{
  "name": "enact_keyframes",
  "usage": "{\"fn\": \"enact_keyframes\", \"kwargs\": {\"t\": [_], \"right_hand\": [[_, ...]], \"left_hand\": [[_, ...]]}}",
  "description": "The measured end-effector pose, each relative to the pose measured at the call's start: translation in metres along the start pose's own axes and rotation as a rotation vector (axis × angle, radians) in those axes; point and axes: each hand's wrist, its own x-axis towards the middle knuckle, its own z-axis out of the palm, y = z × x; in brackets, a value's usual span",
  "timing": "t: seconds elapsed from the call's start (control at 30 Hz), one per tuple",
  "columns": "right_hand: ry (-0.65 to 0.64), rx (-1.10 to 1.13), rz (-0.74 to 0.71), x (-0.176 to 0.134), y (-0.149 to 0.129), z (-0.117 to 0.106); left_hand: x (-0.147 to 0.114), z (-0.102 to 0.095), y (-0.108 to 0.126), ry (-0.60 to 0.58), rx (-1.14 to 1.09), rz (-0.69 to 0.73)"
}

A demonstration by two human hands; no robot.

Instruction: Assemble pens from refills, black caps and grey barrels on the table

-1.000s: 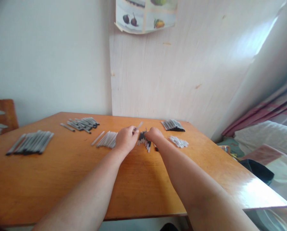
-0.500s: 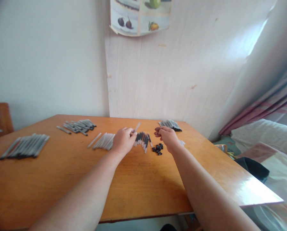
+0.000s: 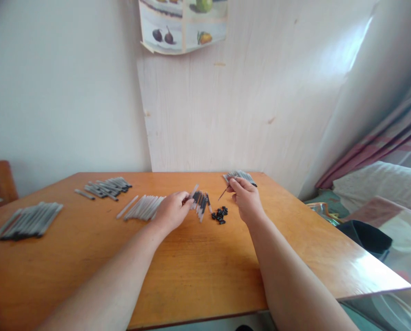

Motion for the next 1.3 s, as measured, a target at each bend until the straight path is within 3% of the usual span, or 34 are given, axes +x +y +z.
{"fn": "enact_keyframes", "kwargs": {"t": [0.17, 0.5, 1.03, 1.3], "right_hand": [[0.003, 0.197, 0.015, 0.004, -0.005, -0.005], [0.065, 0.243, 0.001, 0.006, -0.002, -0.002], [0.012, 0.144, -0.046, 0.000, 0.004, 0.004], [0.078, 0.032, -0.090, 0.002, 0.009, 0.006]], "left_hand": [[-0.002, 0.001, 0.004, -0.083, -0.066, 0.034], [-0.003, 0.008, -0.002, -0.111, -0.007, 0.167], [-0.002, 0.014, -0.008, -0.149, -0.062, 0.206], [-0.002, 0.017, -0.009, -0.194, -0.140, 0.203]]}}
